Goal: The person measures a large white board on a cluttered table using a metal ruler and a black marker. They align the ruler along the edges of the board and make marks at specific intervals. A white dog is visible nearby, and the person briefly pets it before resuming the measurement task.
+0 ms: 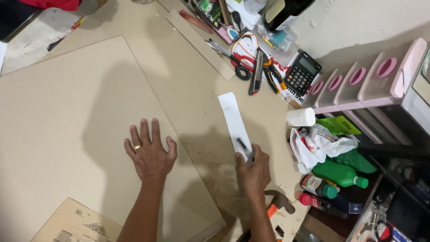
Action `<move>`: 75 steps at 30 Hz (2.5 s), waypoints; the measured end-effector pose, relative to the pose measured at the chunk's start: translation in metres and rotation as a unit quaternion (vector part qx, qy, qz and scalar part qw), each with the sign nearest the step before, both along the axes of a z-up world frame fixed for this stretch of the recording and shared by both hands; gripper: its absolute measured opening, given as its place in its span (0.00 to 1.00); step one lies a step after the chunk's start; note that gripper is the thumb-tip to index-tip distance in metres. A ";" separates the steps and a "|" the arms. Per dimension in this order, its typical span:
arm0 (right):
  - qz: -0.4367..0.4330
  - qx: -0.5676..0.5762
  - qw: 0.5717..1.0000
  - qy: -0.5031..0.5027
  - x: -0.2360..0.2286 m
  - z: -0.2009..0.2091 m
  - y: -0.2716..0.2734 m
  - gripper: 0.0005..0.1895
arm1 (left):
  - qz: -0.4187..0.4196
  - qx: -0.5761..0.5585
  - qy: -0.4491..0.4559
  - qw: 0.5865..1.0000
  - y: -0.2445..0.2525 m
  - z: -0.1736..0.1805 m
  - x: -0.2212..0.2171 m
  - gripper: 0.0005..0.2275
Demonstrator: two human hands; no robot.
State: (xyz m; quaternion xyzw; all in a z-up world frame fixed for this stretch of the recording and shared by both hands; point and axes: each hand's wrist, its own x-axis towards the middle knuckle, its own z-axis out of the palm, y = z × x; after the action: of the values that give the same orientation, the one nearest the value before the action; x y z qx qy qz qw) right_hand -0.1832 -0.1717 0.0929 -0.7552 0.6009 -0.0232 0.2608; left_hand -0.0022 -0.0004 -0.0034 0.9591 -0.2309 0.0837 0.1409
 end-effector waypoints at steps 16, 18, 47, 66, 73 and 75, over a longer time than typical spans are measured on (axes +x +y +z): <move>-0.134 -0.014 0.989 -0.061 -0.044 -0.055 -0.024 0.17 | -0.013 0.004 -0.064 0.998 0.000 -0.004 0.004 0.28; -0.144 -0.027 0.987 -0.061 -0.062 -0.048 -0.033 0.18 | -0.015 0.002 -0.069 0.998 -0.001 0.002 0.003 0.28; -0.072 0.127 0.987 0.066 -0.006 -0.019 -0.026 0.28 | 0.015 0.049 -0.053 0.997 -0.004 0.013 0.000 0.28; 0.417 -0.109 0.896 -0.108 0.222 0.093 -0.201 0.23 | 0.031 0.039 0.025 0.998 -0.004 0.007 0.000 0.32; 0.329 -0.154 0.930 -0.048 0.269 0.020 -0.306 0.24 | 0.022 0.041 -0.029 0.999 -0.004 0.018 0.004 0.30; 0.356 -0.256 0.899 0.005 0.250 0.018 -0.286 0.23 | 0.027 0.028 -0.046 0.998 -0.007 0.019 0.005 0.29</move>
State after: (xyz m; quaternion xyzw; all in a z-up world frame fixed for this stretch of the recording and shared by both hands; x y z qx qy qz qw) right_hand 0.0666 -0.4573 0.1112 -0.9595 0.2666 -0.0778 0.0466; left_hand 0.0024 -0.0076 0.0159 0.9637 -0.2133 0.1254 0.1007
